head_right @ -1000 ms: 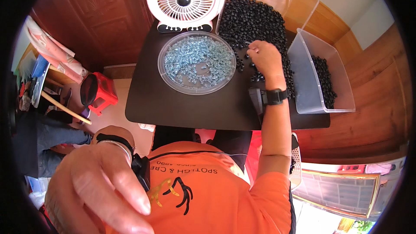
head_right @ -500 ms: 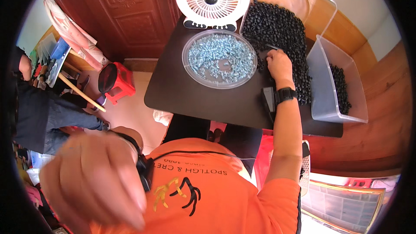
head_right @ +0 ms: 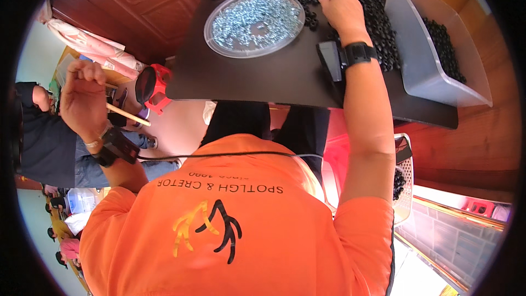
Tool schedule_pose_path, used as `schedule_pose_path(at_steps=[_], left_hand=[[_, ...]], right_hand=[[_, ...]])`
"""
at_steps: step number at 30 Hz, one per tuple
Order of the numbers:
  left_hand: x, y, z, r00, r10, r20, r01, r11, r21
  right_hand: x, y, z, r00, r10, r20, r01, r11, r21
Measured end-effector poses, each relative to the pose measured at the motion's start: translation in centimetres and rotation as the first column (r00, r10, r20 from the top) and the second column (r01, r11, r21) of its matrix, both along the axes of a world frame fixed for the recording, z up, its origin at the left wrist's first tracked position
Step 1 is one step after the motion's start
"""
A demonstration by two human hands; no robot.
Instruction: The person is sorting small black plastic components by placing them from a large container into a smaller sorting tray.
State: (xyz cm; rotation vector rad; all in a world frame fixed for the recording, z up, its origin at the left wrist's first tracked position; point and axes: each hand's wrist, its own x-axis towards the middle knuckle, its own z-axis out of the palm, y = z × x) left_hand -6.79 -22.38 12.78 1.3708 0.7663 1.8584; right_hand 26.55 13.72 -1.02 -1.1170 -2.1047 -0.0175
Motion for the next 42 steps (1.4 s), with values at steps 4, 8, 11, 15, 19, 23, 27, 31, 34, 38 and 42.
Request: schedule_pose_path(at_steps=[4, 8, 11, 15, 19, 23, 27, 31, 34, 38, 42], left_hand=[[-1.2, 0.0, 3.8, 0.997, 0.042, -0.071, -0.044, 0.999, -0.023], [-1.4, 1.4, 4.9, 0.982, 0.07, -0.173, -0.078, 0.996, -0.045], [-3.2, 3.6, 2.4, 0.975, 0.046, -0.218, -0.095, 0.971, -0.218], [-3.3, 7.0, -6.4, 0.819, 0.432, -0.377, -0.571, 0.679, -0.462], [-4.3, 7.5, -13.2, 0.594, 0.55, -0.587, -0.804, 0.407, -0.432], [-4.2, 8.6, -18.0, 0.423, 0.423, -0.802, -0.854, 0.482, -0.196], [-1.3, 9.2, -19.2, 0.392, 0.436, -0.81, -0.876, 0.447, -0.183], [0.9, 8.8, -17.9, 0.259, 0.382, -0.887, -0.928, 0.354, -0.119], [0.9, 9.0, -17.9, 0.252, 0.377, -0.891, -0.929, 0.352, -0.114], [2.0, 9.0, -17.2, 0.226, 0.348, -0.91, -0.943, 0.311, -0.115], [1.3, 8.2, -17.9, 0.218, 0.355, -0.909, -0.949, 0.296, -0.112]], right_hand=[[0.4, -0.7, 0.4, 0.997, 0.05, -0.05, -0.049, 0.999, 0.023], [-0.1, -2.9, 2.1, 0.982, 0.139, -0.128, -0.145, 0.989, -0.039], [-0.5, -4.8, 3.7, 0.966, 0.209, -0.152, -0.211, 0.978, 0.006], [-0.6, -4.8, 3.1, 0.963, 0.228, -0.142, -0.231, 0.973, -0.005], [-1.9, -4.9, 3.3, 0.953, 0.267, -0.142, -0.268, 0.963, 0.01], [-2.6, -4.3, 2.7, 0.949, 0.281, -0.141, -0.246, 0.944, 0.221], [-2.6, -4.5, 3.0, 0.96, 0.251, -0.12, -0.216, 0.944, 0.248], [-2.9, -4.1, 2.3, 0.979, 0.198, -0.057, -0.18, 0.956, 0.233], [-3.1, -3.7, 2.1, 0.973, 0.212, -0.09, -0.186, 0.953, 0.238], [-2.3, -3.1, 1.7, 0.979, 0.187, -0.083, -0.169, 0.967, 0.188], [-3.4, -3.6, 2.1, 0.976, 0.201, -0.083, -0.185, 0.968, 0.17]])
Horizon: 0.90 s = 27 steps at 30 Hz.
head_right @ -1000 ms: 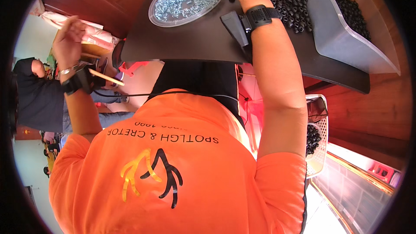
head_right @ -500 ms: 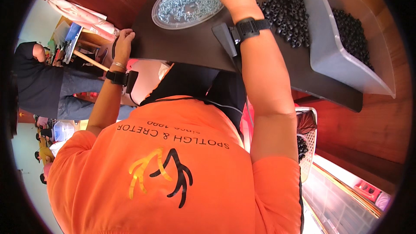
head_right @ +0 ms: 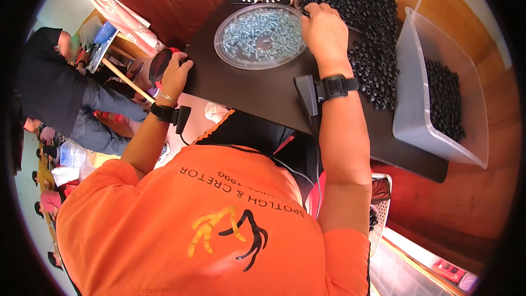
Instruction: The person is sorting small black plastic components by placing them from a large container into a smaller sorting tray.
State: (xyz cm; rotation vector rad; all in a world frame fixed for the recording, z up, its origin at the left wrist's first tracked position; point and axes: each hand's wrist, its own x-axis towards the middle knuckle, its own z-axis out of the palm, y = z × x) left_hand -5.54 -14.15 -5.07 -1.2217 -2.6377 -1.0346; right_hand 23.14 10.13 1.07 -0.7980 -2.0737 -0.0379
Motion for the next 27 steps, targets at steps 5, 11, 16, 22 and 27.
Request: schedule_pose_path(at_steps=[5, 11, 16, 22, 27], left_hand=[[0.5, 0.7, 0.0, 1.0, 0.0, 0.03, 0.0, 1.0, 0.005], [1.6, 0.3, 1.3, 0.999, 0.049, 0.025, -0.047, 0.997, -0.054], [1.5, 0.3, 1.1, 0.999, 0.052, 0.007, -0.052, 0.998, -0.046], [2.0, 0.4, 0.8, 0.999, 0.041, -0.035, -0.043, 0.998, -0.051], [2.0, 0.4, 1.4, 0.997, 0.044, -0.055, -0.047, 0.998, -0.047]], right_hand=[[0.4, -0.6, 0.5, 0.999, 0.032, 0.025, -0.031, 0.998, -0.059], [0.2, -0.3, 0.4, 1.0, 0.025, 0.003, -0.025, 0.997, -0.074], [0.1, -1.1, 1.0, 0.999, 0.05, 0.013, -0.049, 0.996, -0.071], [0.5, -1.8, 1.1, 0.995, 0.102, -0.001, -0.102, 0.992, -0.071], [-0.2, -2.0, 1.5, 0.992, 0.129, 0.001, -0.128, 0.986, -0.104]])
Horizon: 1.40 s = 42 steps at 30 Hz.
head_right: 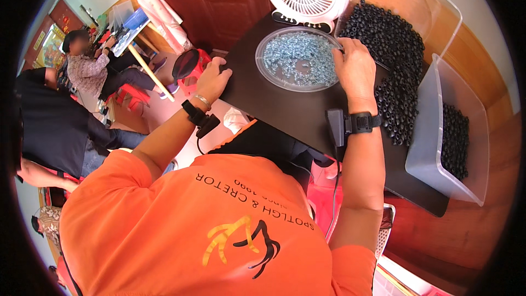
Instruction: The person is sorting small black plastic components by placing them from a large container into a smaller sorting tray.
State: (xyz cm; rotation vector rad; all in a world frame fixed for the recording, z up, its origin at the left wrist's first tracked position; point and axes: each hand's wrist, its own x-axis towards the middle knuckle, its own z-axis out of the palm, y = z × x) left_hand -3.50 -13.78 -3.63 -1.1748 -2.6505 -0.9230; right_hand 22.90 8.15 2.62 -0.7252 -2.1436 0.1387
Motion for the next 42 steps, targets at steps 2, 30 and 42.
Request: schedule_pose_path(at_steps=[2, 30, 42], left_hand=[[-0.7, 0.0, -0.7, 0.999, -0.009, -0.039, 0.01, 1.0, 0.029], [0.8, -0.8, 0.7, 0.998, 0.045, 0.049, -0.046, 0.998, 0.032], [0.6, -0.6, 0.5, 0.999, 0.002, 0.036, -0.003, 1.0, 0.029]], right_hand=[[-0.5, 0.3, -0.2, 0.999, 0.038, -0.005, -0.038, 0.999, 0.012], [1.2, 2.1, -2.4, 0.989, 0.121, -0.08, -0.142, 0.927, -0.348], [1.1, 0.7, -1.5, 0.994, 0.101, -0.041, -0.109, 0.934, -0.341]])
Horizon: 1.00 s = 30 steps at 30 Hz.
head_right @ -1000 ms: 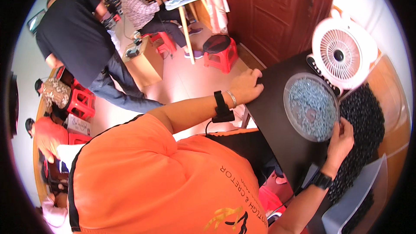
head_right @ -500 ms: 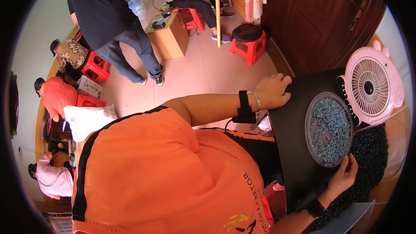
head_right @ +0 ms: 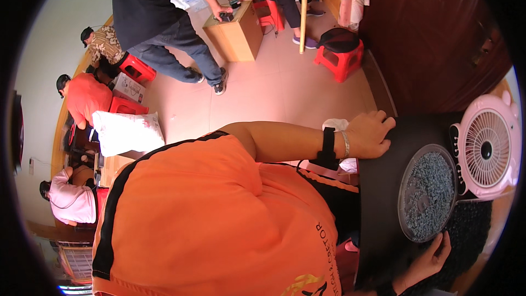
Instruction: The person is sorting small black plastic components by placing them from a large container into a smaller sorting tray.
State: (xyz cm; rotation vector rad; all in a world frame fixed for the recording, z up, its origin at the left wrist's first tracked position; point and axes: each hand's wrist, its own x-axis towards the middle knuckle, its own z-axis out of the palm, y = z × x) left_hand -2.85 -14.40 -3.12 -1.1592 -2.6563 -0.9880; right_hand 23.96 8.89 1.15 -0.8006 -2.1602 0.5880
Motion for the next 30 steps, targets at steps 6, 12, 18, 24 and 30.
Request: schedule_pose_path(at_steps=[6, 12, 18, 24, 30], left_hand=[[-1.4, -0.3, 0.2, 0.995, -0.097, -0.008, 0.096, 0.967, 0.235], [-3.0, 3.6, 7.5, 0.943, -0.205, -0.261, 0.331, 0.62, 0.711], [3.6, 10.5, 10.9, 0.78, -0.625, -0.026, 0.321, 0.365, 0.874], [7.4, 11.4, 7.0, 0.487, -0.854, 0.186, 0.628, 0.49, 0.604], [10.3, 13.6, 6.5, 0.49, -0.846, 0.21, 0.55, 0.487, 0.678]], right_hand=[[-0.6, -0.1, -0.6, 0.999, -0.02, -0.038, 0.014, 0.991, -0.135], [-0.8, -0.3, -1.0, 0.998, -0.056, 0.009, 0.057, 0.99, -0.133], [-1.2, 0.3, -1.7, 0.996, -0.09, 0.029, 0.089, 0.996, 0.026], [-1.2, 0.4, -2.0, 0.982, -0.177, -0.071, 0.18, 0.983, 0.031], [-2.2, -2.5, 0.7, 0.964, -0.184, -0.192, 0.191, 0.981, 0.016]])
